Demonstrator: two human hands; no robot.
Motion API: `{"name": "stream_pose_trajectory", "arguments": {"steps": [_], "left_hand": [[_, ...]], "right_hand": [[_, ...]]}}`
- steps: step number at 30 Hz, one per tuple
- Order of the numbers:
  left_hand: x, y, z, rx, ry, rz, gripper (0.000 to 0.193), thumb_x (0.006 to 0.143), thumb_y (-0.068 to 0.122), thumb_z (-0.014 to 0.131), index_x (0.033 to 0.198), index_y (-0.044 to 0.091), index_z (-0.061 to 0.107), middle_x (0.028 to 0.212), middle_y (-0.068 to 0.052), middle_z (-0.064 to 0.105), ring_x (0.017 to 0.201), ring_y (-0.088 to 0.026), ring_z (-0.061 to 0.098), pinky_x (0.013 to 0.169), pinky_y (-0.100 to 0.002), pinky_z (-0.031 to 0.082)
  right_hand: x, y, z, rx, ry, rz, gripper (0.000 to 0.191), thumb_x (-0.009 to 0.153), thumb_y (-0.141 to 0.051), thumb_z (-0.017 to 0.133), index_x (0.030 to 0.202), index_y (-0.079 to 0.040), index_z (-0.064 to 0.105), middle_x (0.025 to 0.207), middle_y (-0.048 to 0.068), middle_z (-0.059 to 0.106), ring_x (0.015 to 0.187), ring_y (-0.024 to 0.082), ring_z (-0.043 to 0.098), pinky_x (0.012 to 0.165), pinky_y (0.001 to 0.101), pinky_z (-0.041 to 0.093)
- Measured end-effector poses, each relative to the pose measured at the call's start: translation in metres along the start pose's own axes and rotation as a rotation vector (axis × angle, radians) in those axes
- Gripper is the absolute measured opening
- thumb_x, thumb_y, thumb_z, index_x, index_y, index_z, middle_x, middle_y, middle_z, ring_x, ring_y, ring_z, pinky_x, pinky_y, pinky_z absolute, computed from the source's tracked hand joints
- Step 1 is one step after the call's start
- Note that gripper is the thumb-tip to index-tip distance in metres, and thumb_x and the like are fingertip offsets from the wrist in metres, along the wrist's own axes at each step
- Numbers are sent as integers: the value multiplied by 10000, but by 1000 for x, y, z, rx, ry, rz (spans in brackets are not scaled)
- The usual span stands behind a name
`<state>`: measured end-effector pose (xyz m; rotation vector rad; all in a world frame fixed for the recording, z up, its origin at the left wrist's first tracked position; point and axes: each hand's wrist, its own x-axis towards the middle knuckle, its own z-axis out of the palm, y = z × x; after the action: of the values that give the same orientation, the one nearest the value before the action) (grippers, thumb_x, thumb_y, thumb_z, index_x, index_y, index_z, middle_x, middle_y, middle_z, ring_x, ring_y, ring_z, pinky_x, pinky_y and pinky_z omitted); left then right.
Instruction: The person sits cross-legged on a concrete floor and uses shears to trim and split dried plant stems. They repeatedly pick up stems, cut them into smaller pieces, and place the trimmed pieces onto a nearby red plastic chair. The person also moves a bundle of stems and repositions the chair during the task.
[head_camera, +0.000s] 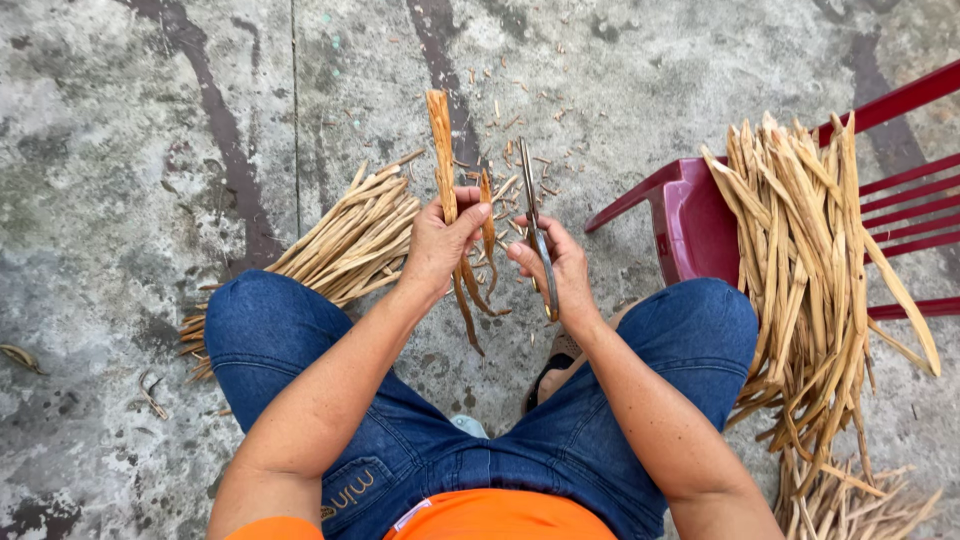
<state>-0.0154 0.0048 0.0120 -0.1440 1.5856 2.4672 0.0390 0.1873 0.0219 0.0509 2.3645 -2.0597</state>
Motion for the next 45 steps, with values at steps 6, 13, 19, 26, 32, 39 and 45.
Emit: {"name": "stream_pose_trajectory", "arguments": {"steps": [6,13,19,26,32,39,45], "left_hand": [[-2,0,3,0,-9,19,218,905,119,799,1087,78,686,806,42,642,587,-33,531,487,-186,394],[-7,8,0,-11,-25,33,216,914,139,802,1091,77,694,817,40,652,591,-30,541,477,-187,399],[-7,12,5,-16,-57,24,201,930,138,791,1103,75,710,808,49,656,597,-23,545,485,-178,406],[-9,14,7,-1,-64,-3,196,937,138,758,1117,77,710,836,45,694,602,-19,556,481,-166,408],[-11,13,9,-2,-97,8,170,947,140,769,1087,79,695,793,50,640,586,-25,540,478,-170,401],[-14,7,12,39,-104,-23,174,935,159,779,1067,81,696,784,50,642,583,-19,537,482,-162,410],[-15,5,13,14,-112,-38,170,921,157,792,1043,82,701,780,41,658,575,-20,544,487,-164,431]], "right_hand": [[-1,6,-4,-11,21,-108,496,953,-205,775,1392,-83,577,1028,14,706,917,89,650,809,246,549],[-9,-1,-3,-28,-34,-141,604,953,-213,804,1463,-80,509,1141,36,659,1004,103,629,888,256,550],[-12,-7,1,-167,-60,-132,685,905,-254,835,1470,-80,487,1168,59,698,954,107,667,847,276,574],[-13,-6,1,-220,-33,-195,684,910,-261,852,1467,-83,496,1190,73,718,1045,136,693,905,308,584],[-13,-13,1,-338,1,-284,671,890,-284,870,1432,-84,529,1218,82,697,1110,168,716,876,308,596],[-14,-15,3,-342,25,-300,666,892,-289,874,1421,-69,533,1204,84,703,1089,166,732,880,308,608],[-14,-15,3,-397,49,-332,630,895,-296,876,1390,-63,562,1155,85,732,1014,167,752,871,307,593]]}}
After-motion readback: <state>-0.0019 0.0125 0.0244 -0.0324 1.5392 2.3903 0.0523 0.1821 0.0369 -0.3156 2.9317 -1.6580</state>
